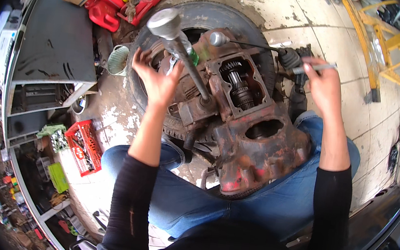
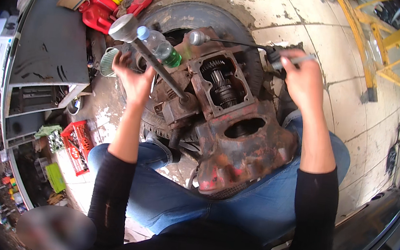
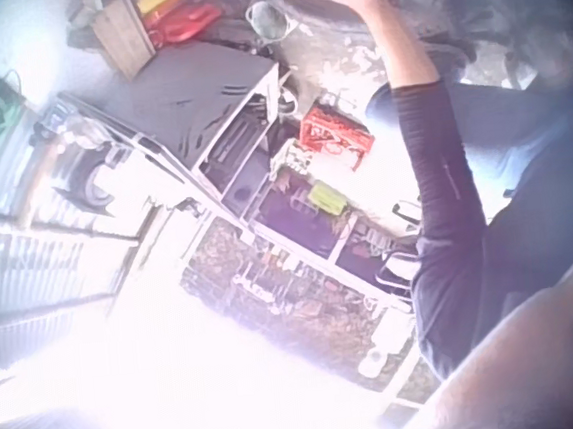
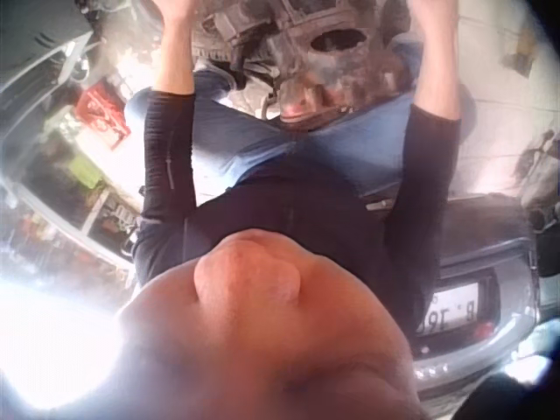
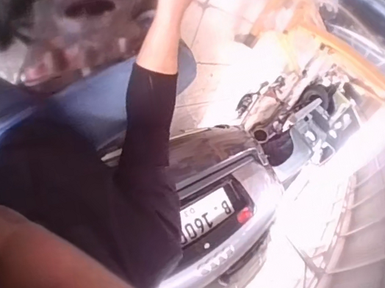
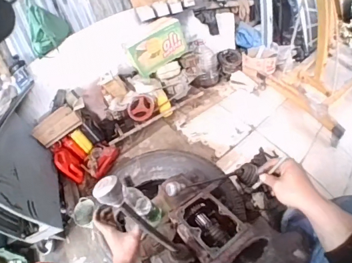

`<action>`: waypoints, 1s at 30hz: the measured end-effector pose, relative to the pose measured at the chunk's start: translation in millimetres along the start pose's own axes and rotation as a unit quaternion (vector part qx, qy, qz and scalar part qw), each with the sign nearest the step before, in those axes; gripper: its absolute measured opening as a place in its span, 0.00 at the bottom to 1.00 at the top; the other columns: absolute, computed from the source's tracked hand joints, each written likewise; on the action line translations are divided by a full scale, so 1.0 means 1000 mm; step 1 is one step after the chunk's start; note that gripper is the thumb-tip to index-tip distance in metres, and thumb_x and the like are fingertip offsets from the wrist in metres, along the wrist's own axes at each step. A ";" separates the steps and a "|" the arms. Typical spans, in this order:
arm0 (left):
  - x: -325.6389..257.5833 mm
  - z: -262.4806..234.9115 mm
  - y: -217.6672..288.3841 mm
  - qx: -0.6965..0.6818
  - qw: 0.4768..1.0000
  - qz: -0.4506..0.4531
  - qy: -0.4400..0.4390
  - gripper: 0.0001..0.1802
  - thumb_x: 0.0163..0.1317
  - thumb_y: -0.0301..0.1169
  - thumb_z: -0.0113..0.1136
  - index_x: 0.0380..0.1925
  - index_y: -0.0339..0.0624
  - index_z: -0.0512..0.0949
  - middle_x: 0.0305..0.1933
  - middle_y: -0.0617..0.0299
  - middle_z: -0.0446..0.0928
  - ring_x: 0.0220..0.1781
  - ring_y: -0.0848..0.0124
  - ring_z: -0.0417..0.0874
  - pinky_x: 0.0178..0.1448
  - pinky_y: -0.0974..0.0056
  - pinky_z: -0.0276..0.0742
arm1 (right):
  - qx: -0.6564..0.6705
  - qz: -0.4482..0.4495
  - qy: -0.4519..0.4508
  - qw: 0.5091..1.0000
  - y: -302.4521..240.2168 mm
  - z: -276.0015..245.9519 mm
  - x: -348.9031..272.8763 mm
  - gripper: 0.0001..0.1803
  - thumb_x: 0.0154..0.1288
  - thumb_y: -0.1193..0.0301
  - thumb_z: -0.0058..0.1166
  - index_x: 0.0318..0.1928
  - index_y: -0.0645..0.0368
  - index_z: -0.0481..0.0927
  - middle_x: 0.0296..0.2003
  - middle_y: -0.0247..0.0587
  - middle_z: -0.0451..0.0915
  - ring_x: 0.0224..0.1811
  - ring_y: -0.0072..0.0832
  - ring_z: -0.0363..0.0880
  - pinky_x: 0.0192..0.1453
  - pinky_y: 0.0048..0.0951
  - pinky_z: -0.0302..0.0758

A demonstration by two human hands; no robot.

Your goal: The person sits on the floor and works on a disassembled transmission casing resting on their lap. They use a small metal tool to manipulate internal gears and shafts, then pour liquid from a plastic bottle into the casing, and continue adjusting the internal components.

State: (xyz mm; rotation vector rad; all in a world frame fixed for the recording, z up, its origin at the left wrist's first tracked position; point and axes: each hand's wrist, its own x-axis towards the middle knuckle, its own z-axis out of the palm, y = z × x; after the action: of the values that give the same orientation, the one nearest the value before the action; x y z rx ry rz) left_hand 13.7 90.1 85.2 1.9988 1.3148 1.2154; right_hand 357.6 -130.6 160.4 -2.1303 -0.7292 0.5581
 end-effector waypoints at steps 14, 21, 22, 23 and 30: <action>0.075 0.042 0.008 0.089 0.950 0.115 -0.276 0.36 0.48 0.33 0.82 0.59 0.40 0.80 0.51 0.52 0.88 0.54 0.61 0.91 0.63 0.56 0.85 | -0.046 -0.136 0.035 0.989 -0.007 0.002 0.025 0.11 0.79 0.63 0.64 0.55 0.49 0.92 0.24 0.36 0.81 0.24 0.22 0.79 0.35 0.34 0.75; 0.083 0.044 0.059 0.265 0.718 0.486 -0.422 0.37 0.45 0.27 0.80 0.61 0.54 0.82 0.53 0.63 0.86 0.56 0.61 0.88 0.56 0.51 0.71 | 0.062 -0.072 0.007 0.995 -0.031 -0.010 0.023 0.08 0.75 0.71 0.63 0.46 0.64 0.90 0.37 0.50 0.92 0.43 0.43 0.92 0.53 0.43 0.84; 0.081 0.045 0.055 0.290 0.696 0.502 -0.424 0.38 0.45 0.26 0.79 0.61 0.55 0.82 0.53 0.64 0.86 0.56 0.62 0.87 0.56 0.51 0.70 | 0.052 -0.068 0.011 0.996 -0.032 -0.010 0.023 0.09 0.75 0.71 0.63 0.46 0.64 0.90 0.37 0.50 0.92 0.43 0.43 0.92 0.53 0.43 0.84; 0.080 0.047 0.056 0.313 0.672 0.519 -0.425 0.38 0.45 0.25 0.78 0.62 0.56 0.82 0.53 0.65 0.85 0.57 0.63 0.86 0.55 0.51 0.70 | 0.047 -0.074 0.016 0.996 -0.033 -0.010 0.022 0.09 0.75 0.71 0.62 0.46 0.63 0.90 0.37 0.50 0.92 0.44 0.45 0.92 0.53 0.44 0.84; 0.070 0.060 0.049 0.289 0.646 0.570 -0.418 0.32 0.55 0.24 0.67 0.61 0.63 0.83 0.42 0.67 0.78 0.48 0.64 0.81 0.49 0.53 0.68 | 0.079 -0.102 0.022 0.991 -0.032 -0.014 0.020 0.09 0.75 0.71 0.62 0.44 0.64 0.90 0.38 0.52 0.92 0.44 0.45 0.92 0.54 0.44 0.84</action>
State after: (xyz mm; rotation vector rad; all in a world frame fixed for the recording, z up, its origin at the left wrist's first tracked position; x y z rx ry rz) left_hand 100.0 136.1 121.1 3.3614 -0.2469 -0.0926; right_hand 371.0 -108.1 191.3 -1.8896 -0.8387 0.4425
